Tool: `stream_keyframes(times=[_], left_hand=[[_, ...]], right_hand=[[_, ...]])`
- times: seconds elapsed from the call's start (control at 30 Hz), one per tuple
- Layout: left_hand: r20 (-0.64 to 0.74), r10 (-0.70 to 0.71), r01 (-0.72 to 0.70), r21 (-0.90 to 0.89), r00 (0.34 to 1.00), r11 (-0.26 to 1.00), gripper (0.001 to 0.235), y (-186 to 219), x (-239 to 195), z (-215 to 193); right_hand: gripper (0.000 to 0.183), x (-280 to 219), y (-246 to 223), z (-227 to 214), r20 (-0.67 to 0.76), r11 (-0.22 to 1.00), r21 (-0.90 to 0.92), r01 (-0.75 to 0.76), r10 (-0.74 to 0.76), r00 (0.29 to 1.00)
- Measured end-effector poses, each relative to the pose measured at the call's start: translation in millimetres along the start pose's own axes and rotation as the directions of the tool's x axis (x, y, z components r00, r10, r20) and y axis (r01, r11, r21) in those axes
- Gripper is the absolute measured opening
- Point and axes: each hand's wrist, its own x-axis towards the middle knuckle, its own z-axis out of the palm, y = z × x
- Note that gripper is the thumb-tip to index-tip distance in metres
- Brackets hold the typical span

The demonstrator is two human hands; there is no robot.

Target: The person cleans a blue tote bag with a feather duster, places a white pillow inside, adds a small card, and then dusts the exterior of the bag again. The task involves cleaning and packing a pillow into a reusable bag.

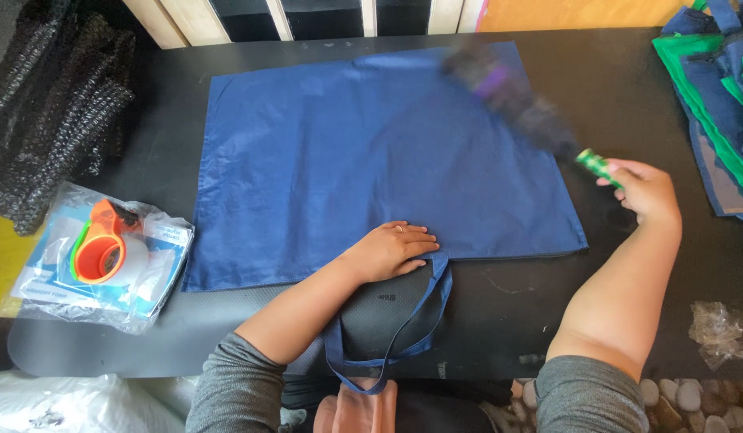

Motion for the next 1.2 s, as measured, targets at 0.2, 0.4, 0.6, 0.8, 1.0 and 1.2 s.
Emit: stream_keyframes(times=[0.2,0.4,0.6,0.8,1.0,1.2], left_hand=[[-0.037,0.018,-0.019,-0.015,0.999,1.000,0.040,-2,0,1],[-0.187,-0.007,-0.015,-0.120,0.982,0.993,0.026,-6,1,-4],[-0.136,-0.186,0.136,-0.311,0.973,0.941,0.039,5,2,-28],[0.016,-0.417,0.354,-0.559,0.909,0.750,0.143,80,36,-87],[-0.305,-0.708,0.237,-0.796,0.637,0.557,0.053,23,86,14],[-0.238,-0.854,0.088,-0.946,0.463,0.312,0.067,-92,88,-11]], right_hand=[[0.024,37,40,-7,-0.513,0.805,-0.582,-0.114,-0.255,0.820],[0.048,15,-10,14,-0.129,0.770,-0.628,0.115,-0.248,0.960],[0.041,-32,-85,73,0.436,0.796,-0.561,0.229,0.048,0.899],[0.040,-68,-81,132,0.277,0.684,0.728,-0.038,-0.242,0.930],[0.067,-123,-117,180,0.444,0.350,0.896,-0.274,-0.677,0.587],[0.041,-173,-140,191,0.673,0.640,0.734,-0.228,-0.730,0.117]])
